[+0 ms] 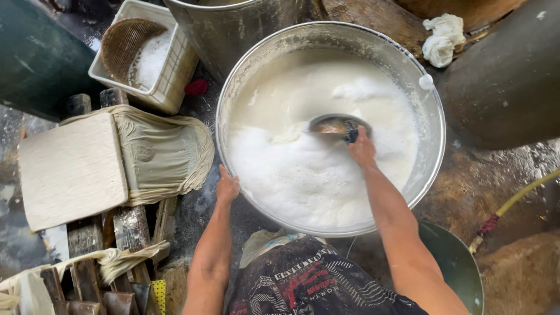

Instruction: The person stirs a white liquid in a large metal basin with a ladle, then scoops the liquid into a smaller bucket. The person also uses a woven basket to pour small grains into a metal container.

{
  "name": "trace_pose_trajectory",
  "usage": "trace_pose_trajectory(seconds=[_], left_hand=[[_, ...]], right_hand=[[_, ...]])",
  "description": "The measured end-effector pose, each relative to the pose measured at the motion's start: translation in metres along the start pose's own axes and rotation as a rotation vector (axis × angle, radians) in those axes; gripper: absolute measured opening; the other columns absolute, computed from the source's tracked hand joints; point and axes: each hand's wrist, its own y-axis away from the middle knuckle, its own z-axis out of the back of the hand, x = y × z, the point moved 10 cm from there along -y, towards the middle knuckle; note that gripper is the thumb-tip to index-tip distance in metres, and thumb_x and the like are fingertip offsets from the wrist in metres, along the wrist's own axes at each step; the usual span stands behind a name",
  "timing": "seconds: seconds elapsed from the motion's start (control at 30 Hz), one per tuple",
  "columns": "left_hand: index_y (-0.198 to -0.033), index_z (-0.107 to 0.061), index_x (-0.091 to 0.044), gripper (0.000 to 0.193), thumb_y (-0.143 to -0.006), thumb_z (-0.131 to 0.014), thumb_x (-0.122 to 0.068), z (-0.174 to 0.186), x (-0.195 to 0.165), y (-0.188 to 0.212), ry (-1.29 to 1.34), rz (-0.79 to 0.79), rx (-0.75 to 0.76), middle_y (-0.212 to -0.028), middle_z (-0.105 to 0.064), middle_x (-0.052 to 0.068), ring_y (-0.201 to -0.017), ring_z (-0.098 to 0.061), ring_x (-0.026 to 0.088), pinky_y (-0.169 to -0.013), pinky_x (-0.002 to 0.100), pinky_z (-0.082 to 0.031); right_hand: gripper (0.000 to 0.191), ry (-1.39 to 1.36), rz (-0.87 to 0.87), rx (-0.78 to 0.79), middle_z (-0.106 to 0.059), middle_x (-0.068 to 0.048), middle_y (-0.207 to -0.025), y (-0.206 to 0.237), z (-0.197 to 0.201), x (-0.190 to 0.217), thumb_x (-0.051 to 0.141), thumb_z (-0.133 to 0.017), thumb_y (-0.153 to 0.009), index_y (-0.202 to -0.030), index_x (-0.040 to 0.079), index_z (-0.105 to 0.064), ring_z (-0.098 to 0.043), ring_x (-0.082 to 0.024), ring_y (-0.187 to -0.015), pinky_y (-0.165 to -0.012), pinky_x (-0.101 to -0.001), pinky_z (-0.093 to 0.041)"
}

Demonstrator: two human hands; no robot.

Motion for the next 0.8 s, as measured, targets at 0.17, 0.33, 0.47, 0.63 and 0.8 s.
trace_pose_trajectory(seconds=[0.17,0.33,0.47,0.63,0.8], left_hand=[[-0.163,-0.003,-0.007,0.091,-0.097,-0.059,-0.032,-0.002,0.004,0.000,0.039,-0.059,0.007,-0.125,-0.062,0.038,-0.115,-0.063,0.052,-0.103,0.052,-0.048],[-0.164,-0.004,-0.008,0.091,-0.094,-0.059,-0.029,-0.007,0.014,-0.006,0.141,-0.059,-0.005,-0.122,-0.062,0.040,-0.115,-0.062,0.053,-0.103,0.052,-0.048],[-0.163,-0.004,-0.010,0.091,-0.093,-0.058,-0.028,-0.013,0.020,-0.013,0.150,-0.029,-0.004,-0.124,-0.062,0.039,-0.116,-0.061,0.053,-0.104,0.052,-0.047],[-0.164,-0.006,-0.011,0.089,-0.093,-0.058,-0.027,-0.016,0.022,-0.018,0.179,-0.033,-0.029,-0.125,-0.062,0.039,-0.116,-0.062,0.054,-0.104,0.053,-0.047],[-0.164,-0.006,-0.014,0.089,-0.094,-0.058,-0.028,-0.026,0.039,-0.025,0.105,0.093,0.013,-0.126,-0.062,0.038,-0.118,-0.060,0.053,-0.105,0.054,-0.045]], right_hand=[[0.079,-0.096,-0.079,-0.178,-0.065,-0.030,-0.127,0.045,0.033,-0.065,0.021,-0.066,-0.080,-0.153,0.005,-0.040,-0.065,-0.049,-0.108,-0.097,-0.0520,-0.051],[0.060,-0.584,-0.344,-0.157,-0.068,-0.023,-0.108,0.103,0.016,-0.144,0.011,-0.067,-0.083,-0.139,-0.002,-0.051,-0.067,-0.030,-0.077,-0.064,-0.0426,-0.055],[0.043,-0.844,-0.514,-0.234,-0.064,-0.015,-0.090,0.128,-0.018,-0.173,-0.001,-0.069,-0.085,-0.124,-0.004,-0.052,-0.060,-0.019,-0.063,-0.054,-0.0357,-0.051],[0.036,-1.350,-0.765,-0.170,-0.057,-0.006,-0.073,0.124,-0.087,-0.164,-0.004,-0.064,-0.079,-0.110,0.006,-0.050,-0.055,-0.018,-0.053,-0.046,-0.0365,-0.050],[0.023,-1.621,-0.878,0.046,-0.052,-0.006,-0.070,0.075,-0.145,-0.104,0.002,-0.061,-0.084,-0.104,0.004,-0.050,-0.055,-0.020,-0.051,-0.045,-0.0389,-0.050]])
